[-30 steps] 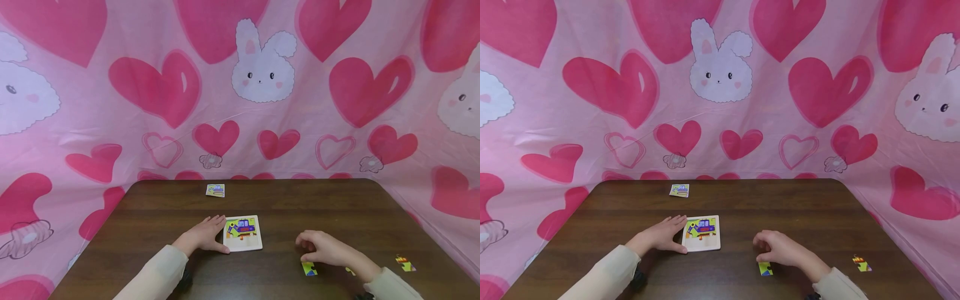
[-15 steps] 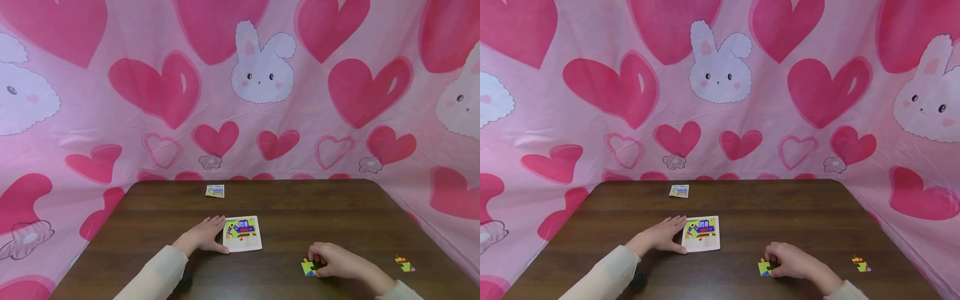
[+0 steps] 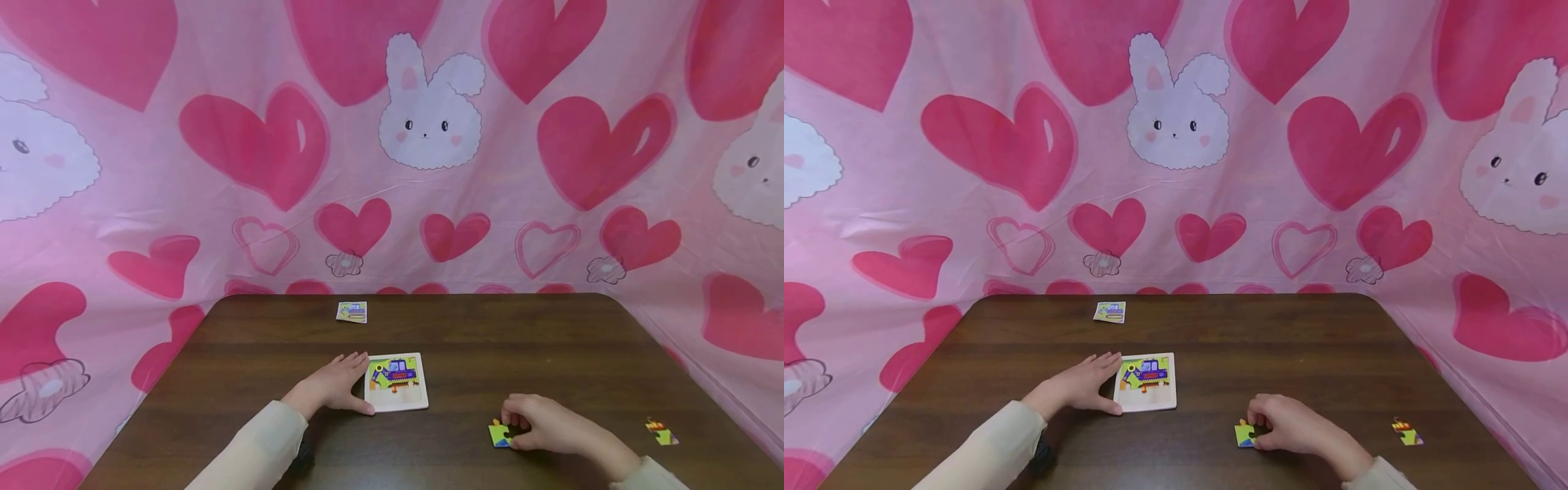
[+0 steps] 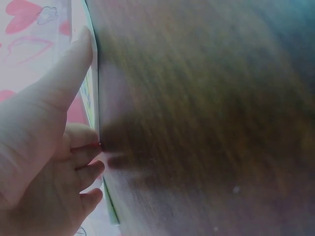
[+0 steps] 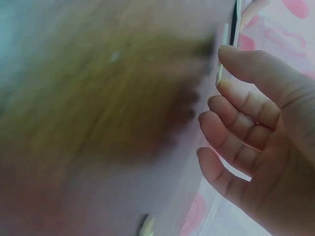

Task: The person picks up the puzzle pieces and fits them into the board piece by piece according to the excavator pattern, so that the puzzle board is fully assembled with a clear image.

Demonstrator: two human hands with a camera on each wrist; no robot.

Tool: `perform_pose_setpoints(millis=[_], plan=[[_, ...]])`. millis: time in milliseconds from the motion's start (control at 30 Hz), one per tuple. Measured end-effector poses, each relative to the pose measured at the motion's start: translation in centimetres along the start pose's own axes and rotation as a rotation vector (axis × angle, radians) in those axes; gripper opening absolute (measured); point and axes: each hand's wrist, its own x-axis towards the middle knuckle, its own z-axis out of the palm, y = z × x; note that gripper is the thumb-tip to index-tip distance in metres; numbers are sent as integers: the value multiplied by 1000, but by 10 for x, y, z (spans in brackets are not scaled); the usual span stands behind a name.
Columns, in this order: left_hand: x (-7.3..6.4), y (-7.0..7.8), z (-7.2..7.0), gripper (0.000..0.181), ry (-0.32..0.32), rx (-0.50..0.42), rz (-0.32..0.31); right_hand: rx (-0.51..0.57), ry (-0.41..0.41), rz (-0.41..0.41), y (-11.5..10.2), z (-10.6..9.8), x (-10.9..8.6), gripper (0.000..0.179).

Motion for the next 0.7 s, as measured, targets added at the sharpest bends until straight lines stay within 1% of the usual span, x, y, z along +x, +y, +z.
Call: perform_pose_setpoints(millis=[167, 367, 533, 633, 700], plan=[[0, -1, 2, 97, 2, 7, 2, -8, 38, -3, -7, -3, 12, 23], [0, -1, 1, 97, 4, 13, 6, -52, 83, -22, -23, -9, 36, 22], [0, 0, 1, 96, 3, 19, 8, -83, 77, -10, -36, -10, 62, 21], [0, -1, 2, 97, 6, 23, 8, -91, 58, -6, -43, -7, 79, 20], [0, -2, 2, 98, 4, 26, 9, -104, 54, -20, -48, -3, 91, 21]])
